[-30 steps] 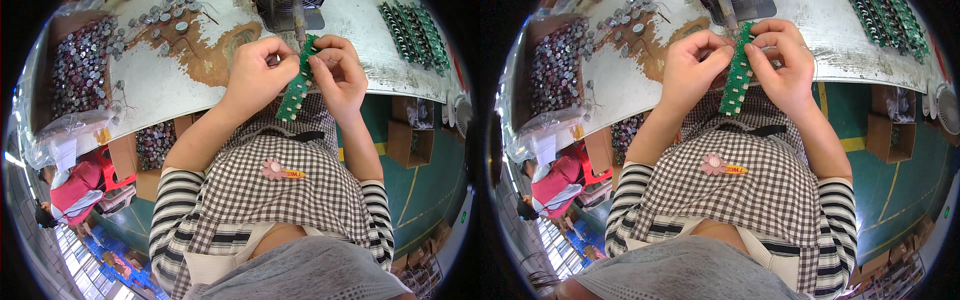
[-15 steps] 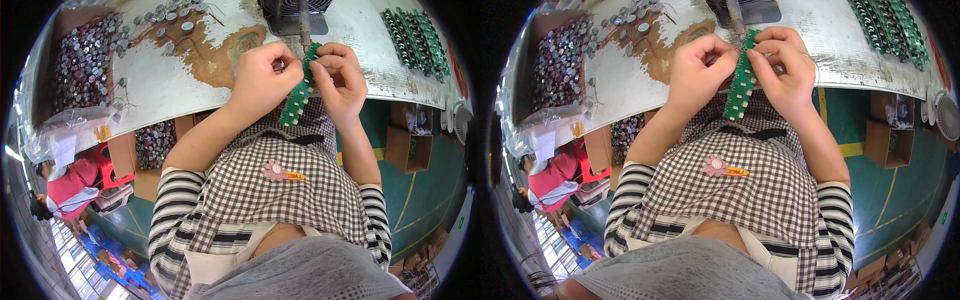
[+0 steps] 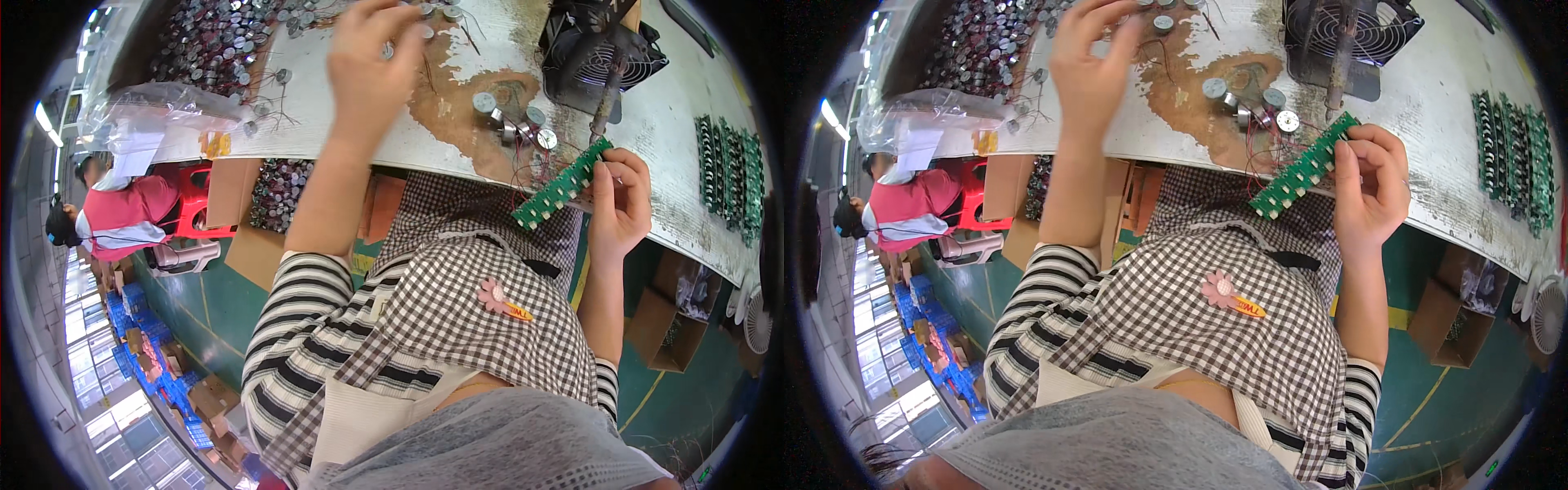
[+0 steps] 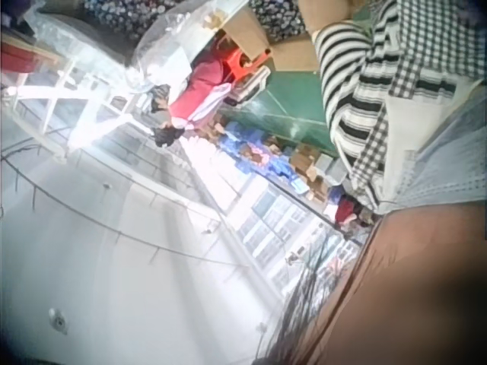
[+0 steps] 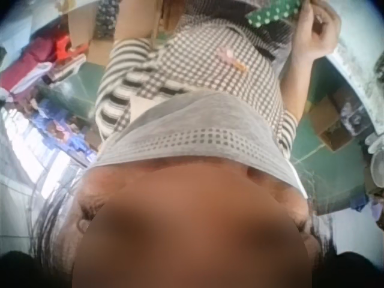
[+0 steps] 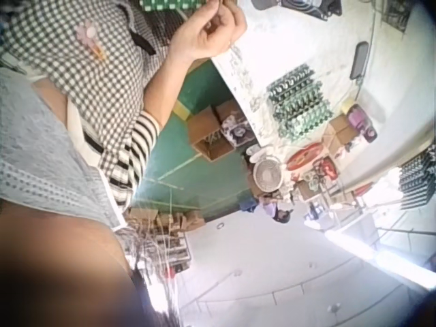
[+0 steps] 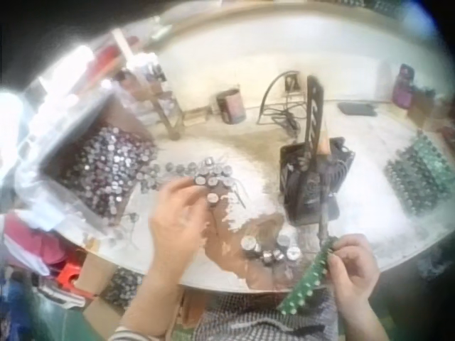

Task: The person connects wires from small round components to circuit boards by hand and stacks the assembled circuit boards.

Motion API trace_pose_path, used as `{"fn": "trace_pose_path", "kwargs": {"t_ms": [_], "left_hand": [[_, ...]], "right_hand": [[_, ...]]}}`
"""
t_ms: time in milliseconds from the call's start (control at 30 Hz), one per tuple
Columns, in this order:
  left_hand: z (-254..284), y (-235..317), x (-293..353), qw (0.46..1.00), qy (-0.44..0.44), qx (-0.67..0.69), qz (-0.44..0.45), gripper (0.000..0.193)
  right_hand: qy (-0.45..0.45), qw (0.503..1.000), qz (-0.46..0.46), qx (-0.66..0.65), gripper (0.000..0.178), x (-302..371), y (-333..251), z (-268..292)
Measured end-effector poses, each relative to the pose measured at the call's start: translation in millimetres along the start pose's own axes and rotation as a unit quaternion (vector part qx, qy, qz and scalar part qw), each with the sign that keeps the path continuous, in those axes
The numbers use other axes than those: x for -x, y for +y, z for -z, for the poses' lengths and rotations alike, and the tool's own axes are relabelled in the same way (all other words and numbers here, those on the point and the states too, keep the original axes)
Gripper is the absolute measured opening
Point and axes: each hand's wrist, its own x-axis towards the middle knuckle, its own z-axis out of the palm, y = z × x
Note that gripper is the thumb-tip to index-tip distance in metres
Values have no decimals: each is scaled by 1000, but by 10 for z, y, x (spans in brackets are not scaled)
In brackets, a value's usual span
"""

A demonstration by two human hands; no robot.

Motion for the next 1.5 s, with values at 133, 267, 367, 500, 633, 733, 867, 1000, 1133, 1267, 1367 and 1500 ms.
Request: {"fn": "trace_pose_path", "kwargs": {"t_ms": [133,267,367,500,633,733,867,1000,1133,1267,1367,1500], "left_hand": [[262,-468,56,974,-172,-145,-28,17],[139,-597,241,952,-222,-186,100,22],[91,-632,297,958,-216,-163,93,24],[221,-580,343,955,-212,-190,84,24],[390,-427,392,944,-246,-164,147,20],[482,-371,428,935,-282,-157,146,17],[452,-417,437,958,-227,-167,43,13],[268,-279,395,933,-117,101,325,13],[149,244,388,856,-143,375,326,10],[-70,638,318,799,-299,411,322,12],[-142,765,271,667,-345,485,448,14],[-249,885,294,734,-331,414,425,14]], "right_hand": [[7,1000,-18,-19,4,-1,29,4],[15,999,-32,-28,4,0,23,-8],[17,999,-30,-28,4,-11,30,-5],[13,999,-18,-24,4,-6,42,0],[12,999,-26,-28,4,-11,48,-2],[8,999,-25,-31,4,-13,45,-2],[12,999,-19,-25,5,-8,48,-2],[-10,996,-30,-81,9,-21,53,31],[-57,985,-15,-164,3,-22,35,56],[-65,992,-28,-107,10,-4,4,24],[-64,998,19,-16,8,-14,-13,5],[-54,998,19,-22,8,-16,-22,-1]]}}
